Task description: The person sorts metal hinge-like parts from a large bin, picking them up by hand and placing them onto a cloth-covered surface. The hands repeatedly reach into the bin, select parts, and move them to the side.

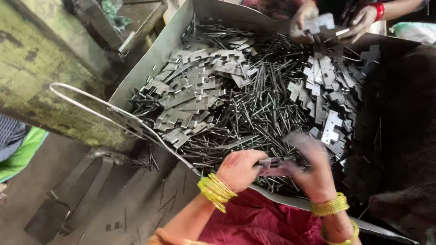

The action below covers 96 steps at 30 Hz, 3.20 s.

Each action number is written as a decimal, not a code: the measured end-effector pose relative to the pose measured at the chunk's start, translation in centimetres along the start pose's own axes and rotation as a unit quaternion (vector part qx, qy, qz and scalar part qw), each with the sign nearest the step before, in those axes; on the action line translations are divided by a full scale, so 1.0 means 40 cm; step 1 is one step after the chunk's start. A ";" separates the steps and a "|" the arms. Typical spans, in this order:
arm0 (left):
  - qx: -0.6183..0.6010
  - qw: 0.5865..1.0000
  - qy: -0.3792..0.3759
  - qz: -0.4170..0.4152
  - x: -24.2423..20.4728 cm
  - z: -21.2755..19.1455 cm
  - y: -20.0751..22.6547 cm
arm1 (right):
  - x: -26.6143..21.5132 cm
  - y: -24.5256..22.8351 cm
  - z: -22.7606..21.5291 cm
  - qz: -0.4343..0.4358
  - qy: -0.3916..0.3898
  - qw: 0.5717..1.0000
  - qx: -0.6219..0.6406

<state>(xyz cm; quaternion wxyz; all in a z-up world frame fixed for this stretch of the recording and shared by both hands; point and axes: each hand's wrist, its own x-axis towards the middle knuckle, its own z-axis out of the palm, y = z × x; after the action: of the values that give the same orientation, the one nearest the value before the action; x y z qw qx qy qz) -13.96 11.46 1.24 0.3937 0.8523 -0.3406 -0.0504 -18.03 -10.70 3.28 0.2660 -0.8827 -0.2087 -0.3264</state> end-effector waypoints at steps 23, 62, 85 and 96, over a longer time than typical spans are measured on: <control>0.600 0.782 0.043 -0.162 0.032 -0.030 -0.482 | -0.335 0.593 -0.562 0.551 0.097 0.641 -0.525; 0.130 0.990 0.018 -0.058 0.476 0.428 -0.020 | -0.270 0.459 0.024 0.532 -0.023 0.845 -0.058; -0.127 0.956 0.134 -0.227 0.255 0.200 -0.070 | -0.316 0.390 0.076 0.474 0.017 0.867 0.154; -0.497 0.826 0.187 -0.189 0.112 0.150 -0.126 | -0.255 0.376 0.217 0.512 -0.056 0.836 0.190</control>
<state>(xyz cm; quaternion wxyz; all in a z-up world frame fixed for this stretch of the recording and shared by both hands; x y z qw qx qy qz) -9.97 7.16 -5.61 0.8030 0.5820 -0.0216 -0.1262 -12.97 -19.02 -14.35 0.5452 -0.8125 0.2007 -0.0478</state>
